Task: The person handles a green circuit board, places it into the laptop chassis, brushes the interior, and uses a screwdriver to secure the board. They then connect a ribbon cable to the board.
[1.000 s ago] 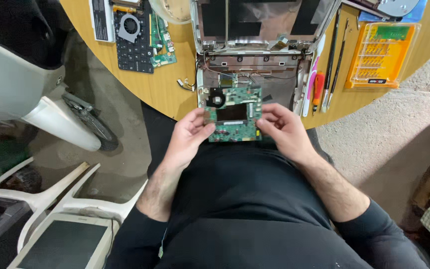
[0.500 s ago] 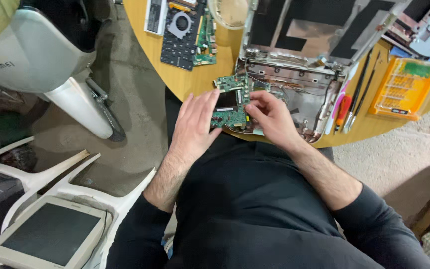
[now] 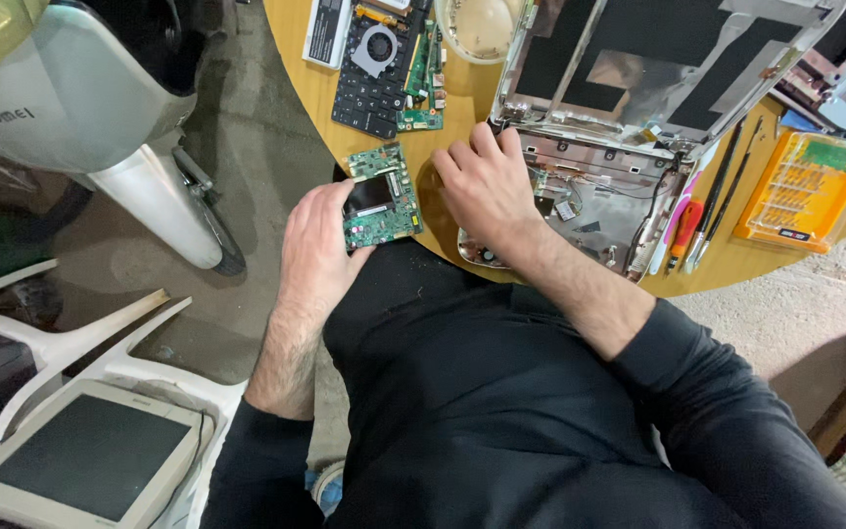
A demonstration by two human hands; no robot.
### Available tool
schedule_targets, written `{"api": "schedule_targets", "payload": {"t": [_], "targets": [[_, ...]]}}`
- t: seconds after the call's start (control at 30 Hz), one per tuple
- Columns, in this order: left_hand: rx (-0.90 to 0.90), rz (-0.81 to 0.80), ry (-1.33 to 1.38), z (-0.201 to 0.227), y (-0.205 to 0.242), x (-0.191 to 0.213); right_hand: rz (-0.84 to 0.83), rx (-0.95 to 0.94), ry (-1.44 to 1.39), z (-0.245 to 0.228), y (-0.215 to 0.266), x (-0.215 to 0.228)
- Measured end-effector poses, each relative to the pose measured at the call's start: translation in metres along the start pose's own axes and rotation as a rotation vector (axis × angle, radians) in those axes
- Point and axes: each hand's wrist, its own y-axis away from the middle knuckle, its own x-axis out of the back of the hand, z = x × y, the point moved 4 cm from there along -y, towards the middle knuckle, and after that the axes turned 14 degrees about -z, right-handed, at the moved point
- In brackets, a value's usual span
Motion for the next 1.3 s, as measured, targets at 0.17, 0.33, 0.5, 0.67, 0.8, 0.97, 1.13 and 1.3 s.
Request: {"api": "schedule_targets", "payload": {"t": [0.17, 0.33, 0.5, 0.67, 0.8, 0.97, 1.13, 1.3], "targets": [[0.002, -0.108, -0.031, -0.006, -0.007, -0.002, -0.030, 0.037, -0.033, -0.009, -0.002, -0.005], [-0.139, -0.124, -0.117, -0.008, -0.022, -0.024, 0.011, 0.007, -0.186, 0.008, 0.001, 0.026], [-0.243, -0.136, -0.038, -0.006, -0.040, -0.027, 0.002, -0.059, -0.390, 0.017, 0.023, 0.030], [-0.387, -0.117, -0.018, -0.009, -0.053, -0.028, -0.042, -0.094, -0.464, 0.014, 0.040, 0.019], [-0.441, -0.123, 0.027, -0.003, -0.064, -0.022, -0.043, -0.080, -0.419, 0.006, 0.044, 0.024], [-0.441, -0.181, 0.074, -0.003, -0.067, -0.020, -0.031, -0.039, -0.384, 0.002, 0.061, 0.028], [-0.451, -0.156, 0.046, -0.013, -0.064, -0.027, 0.038, -0.276, -0.652, 0.063, 0.119, 0.077], [-0.381, -0.087, 0.062, 0.003, -0.053, -0.027, -0.125, -0.832, -0.254, 0.175, 0.233, 0.085]]}}
